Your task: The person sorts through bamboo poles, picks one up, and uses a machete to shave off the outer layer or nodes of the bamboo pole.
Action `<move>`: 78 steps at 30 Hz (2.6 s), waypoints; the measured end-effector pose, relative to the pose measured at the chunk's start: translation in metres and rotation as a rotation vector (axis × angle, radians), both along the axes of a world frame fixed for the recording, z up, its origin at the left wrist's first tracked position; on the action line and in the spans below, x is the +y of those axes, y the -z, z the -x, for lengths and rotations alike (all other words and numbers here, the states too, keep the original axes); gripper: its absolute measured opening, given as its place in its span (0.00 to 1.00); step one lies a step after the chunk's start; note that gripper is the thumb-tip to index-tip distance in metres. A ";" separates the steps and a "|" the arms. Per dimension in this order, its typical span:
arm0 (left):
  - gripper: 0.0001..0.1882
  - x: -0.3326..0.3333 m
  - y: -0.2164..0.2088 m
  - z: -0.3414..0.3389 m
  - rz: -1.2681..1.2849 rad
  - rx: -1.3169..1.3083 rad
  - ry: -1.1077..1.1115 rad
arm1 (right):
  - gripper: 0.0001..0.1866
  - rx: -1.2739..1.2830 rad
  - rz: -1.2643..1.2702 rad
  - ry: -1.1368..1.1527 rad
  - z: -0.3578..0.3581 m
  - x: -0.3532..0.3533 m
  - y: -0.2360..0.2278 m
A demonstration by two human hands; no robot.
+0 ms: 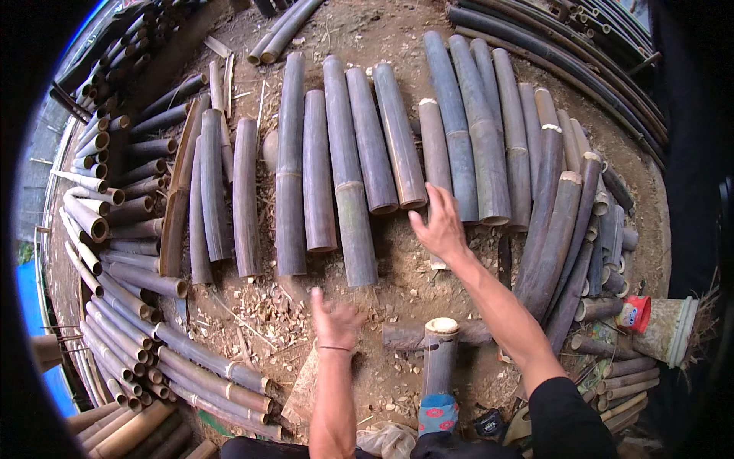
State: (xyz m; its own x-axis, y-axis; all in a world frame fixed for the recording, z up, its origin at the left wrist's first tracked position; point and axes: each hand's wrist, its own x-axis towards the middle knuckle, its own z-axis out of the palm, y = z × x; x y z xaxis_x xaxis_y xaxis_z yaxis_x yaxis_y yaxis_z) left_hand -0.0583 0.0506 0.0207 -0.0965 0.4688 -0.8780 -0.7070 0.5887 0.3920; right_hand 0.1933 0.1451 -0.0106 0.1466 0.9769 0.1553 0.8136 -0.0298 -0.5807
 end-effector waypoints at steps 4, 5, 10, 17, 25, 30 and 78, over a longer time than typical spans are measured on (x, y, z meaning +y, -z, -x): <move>0.50 0.013 0.015 -0.033 -0.129 -0.307 -0.182 | 0.52 -0.021 0.147 0.136 0.024 0.047 0.021; 0.49 0.026 0.015 -0.029 -0.173 -0.301 -0.240 | 0.53 0.015 0.204 0.158 0.032 0.058 0.016; 0.35 0.057 0.049 0.007 -0.272 0.125 -0.201 | 0.59 -0.018 0.375 0.129 0.033 0.105 0.036; 0.21 0.107 0.054 0.085 -0.497 0.337 -0.021 | 0.59 0.452 0.256 0.033 0.100 0.129 0.053; 0.31 0.140 0.079 0.101 -0.419 0.521 0.059 | 0.60 0.282 0.259 -0.138 0.088 0.149 0.049; 0.50 0.152 0.072 0.109 -0.294 1.614 0.768 | 0.52 0.227 0.221 -0.130 0.100 0.070 0.056; 0.39 0.145 -0.005 0.272 -0.542 1.958 0.942 | 0.21 0.568 0.463 0.367 0.046 -0.412 -0.045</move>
State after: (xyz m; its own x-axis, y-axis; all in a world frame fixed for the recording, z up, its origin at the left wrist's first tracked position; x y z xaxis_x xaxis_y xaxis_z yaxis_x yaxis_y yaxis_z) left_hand -0.3301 0.1959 0.0254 -0.0916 0.9786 0.1843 0.9716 0.0473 0.2318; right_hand 0.1472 -0.2670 0.0349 0.4047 0.7983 -0.4460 0.2910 -0.5748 -0.7648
